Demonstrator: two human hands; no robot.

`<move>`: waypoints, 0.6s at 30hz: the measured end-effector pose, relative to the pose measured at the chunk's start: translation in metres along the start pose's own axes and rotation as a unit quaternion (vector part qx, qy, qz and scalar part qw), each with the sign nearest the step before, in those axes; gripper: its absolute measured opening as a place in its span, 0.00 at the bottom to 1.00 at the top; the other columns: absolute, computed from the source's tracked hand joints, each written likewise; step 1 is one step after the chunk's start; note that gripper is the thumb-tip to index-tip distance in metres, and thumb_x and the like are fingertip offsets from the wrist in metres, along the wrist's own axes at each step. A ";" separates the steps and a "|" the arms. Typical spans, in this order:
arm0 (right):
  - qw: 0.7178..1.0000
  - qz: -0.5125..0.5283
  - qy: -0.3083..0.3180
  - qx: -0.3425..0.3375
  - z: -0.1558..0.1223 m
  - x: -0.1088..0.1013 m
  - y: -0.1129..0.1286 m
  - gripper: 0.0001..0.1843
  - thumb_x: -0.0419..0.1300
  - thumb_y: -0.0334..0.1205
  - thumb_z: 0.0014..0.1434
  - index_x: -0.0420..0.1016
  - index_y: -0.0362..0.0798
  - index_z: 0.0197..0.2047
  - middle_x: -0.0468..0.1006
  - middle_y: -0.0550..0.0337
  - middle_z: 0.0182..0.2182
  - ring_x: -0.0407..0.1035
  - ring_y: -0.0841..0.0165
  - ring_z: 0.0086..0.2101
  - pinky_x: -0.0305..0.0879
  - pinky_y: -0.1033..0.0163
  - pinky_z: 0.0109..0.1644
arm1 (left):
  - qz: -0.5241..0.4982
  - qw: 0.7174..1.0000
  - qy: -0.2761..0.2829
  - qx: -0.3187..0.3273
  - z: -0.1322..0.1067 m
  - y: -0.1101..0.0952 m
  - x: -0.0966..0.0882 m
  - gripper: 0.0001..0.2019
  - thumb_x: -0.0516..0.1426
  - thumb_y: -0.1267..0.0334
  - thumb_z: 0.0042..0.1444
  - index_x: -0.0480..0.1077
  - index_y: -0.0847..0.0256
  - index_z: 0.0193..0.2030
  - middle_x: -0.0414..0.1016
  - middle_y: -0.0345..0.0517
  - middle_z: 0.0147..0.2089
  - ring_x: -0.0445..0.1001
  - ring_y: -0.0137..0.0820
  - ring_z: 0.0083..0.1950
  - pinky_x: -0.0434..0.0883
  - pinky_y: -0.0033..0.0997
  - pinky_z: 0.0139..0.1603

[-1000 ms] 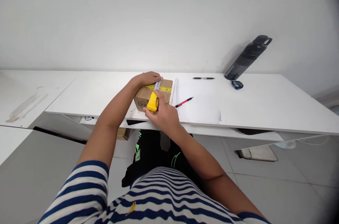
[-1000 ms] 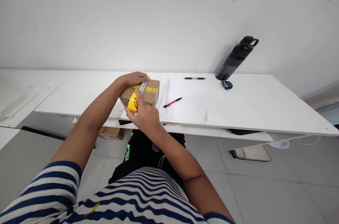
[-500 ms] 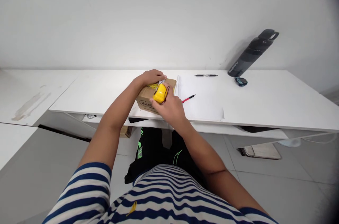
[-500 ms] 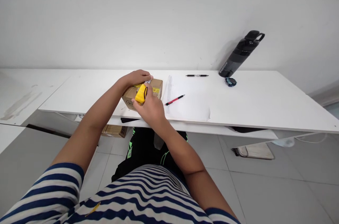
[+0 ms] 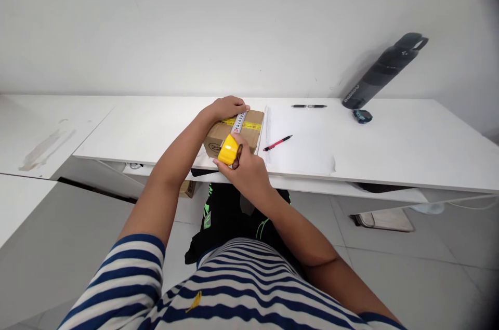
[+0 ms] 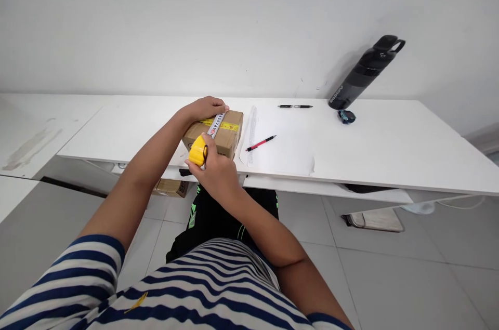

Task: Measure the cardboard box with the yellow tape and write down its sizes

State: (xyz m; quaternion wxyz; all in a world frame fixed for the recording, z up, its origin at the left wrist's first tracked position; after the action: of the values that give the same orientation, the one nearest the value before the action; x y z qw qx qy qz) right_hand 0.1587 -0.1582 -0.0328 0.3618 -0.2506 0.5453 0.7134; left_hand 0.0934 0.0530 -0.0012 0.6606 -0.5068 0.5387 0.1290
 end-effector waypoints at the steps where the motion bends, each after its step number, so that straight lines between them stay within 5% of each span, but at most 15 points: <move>1: 1.000 -0.005 -0.006 -0.010 0.003 0.000 -0.001 0.39 0.63 0.55 0.62 0.63 0.46 0.70 0.83 0.56 0.29 0.79 0.57 0.30 0.67 0.60 0.33 | 0.000 1.000 -0.001 -0.001 0.000 0.000 0.000 0.22 0.55 0.40 0.60 0.79 0.56 0.42 0.82 0.46 0.43 0.74 0.37 0.42 0.65 0.37 0.42; 7: 1.000 0.001 -0.011 -0.019 0.003 0.000 0.002 0.39 0.63 0.56 0.61 0.61 0.50 0.70 0.83 0.57 0.28 0.79 0.55 0.29 0.66 0.60 0.31 | -0.001 0.999 -0.031 0.017 0.003 0.001 0.002 0.19 0.56 0.45 0.61 0.79 0.57 0.39 0.81 0.45 0.41 0.74 0.36 0.42 0.66 0.38 0.43; 10: 0.998 0.032 -0.047 -0.019 -0.005 0.005 -0.005 0.42 0.62 0.57 0.61 0.55 0.50 0.72 0.83 0.53 0.33 0.80 0.53 0.31 0.72 0.56 0.34 | -0.091 0.989 -0.090 0.072 -0.011 -0.012 0.000 0.16 0.57 0.51 0.62 0.79 0.61 0.38 0.81 0.48 0.39 0.74 0.33 0.40 0.68 0.37 0.43; 13: 0.978 0.117 -0.167 -0.039 -0.012 0.009 -0.026 0.44 0.59 0.55 0.61 0.47 0.51 0.74 0.80 0.44 0.50 0.81 0.53 0.41 0.78 0.51 0.40 | -0.230 0.948 -0.142 0.165 -0.048 -0.038 -0.008 0.18 0.56 0.49 0.65 0.78 0.62 0.46 0.82 0.51 0.47 0.76 0.31 0.44 0.72 0.35 0.46; 15: 0.945 0.168 -0.275 -0.054 -0.016 0.006 -0.042 0.44 0.57 0.55 0.61 0.43 0.53 0.73 0.70 0.39 0.60 0.78 0.51 0.51 0.79 0.47 0.48 | -0.245 0.932 -0.129 0.234 -0.077 -0.057 -0.009 0.23 0.53 0.43 0.68 0.76 0.60 0.51 0.80 0.53 0.55 0.77 0.34 0.53 0.72 0.37 0.55; 18: 0.896 0.261 -0.358 -0.021 -0.019 -0.006 -0.062 0.44 0.56 0.58 0.61 0.41 0.57 0.72 0.62 0.38 0.64 0.75 0.49 0.54 0.79 0.42 0.48 | -0.144 0.955 -0.072 0.248 -0.108 -0.063 0.002 0.32 0.48 0.36 0.67 0.69 0.56 0.66 0.71 0.54 0.69 0.67 0.45 0.71 0.64 0.47 0.71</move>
State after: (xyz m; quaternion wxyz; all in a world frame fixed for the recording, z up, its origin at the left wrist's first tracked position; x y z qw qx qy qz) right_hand 0.2107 -0.1689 -0.0701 0.3283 0.1657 0.4098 0.8347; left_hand 0.0768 -0.0633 0.0403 0.8144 -0.3883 0.4259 -0.0687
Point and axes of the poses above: each hand's wrist, its own z-axis towards the middle knuckle, its own x-axis out of the palm, y = z × x, the point moved 3 cm from there along z, towards the middle knuckle
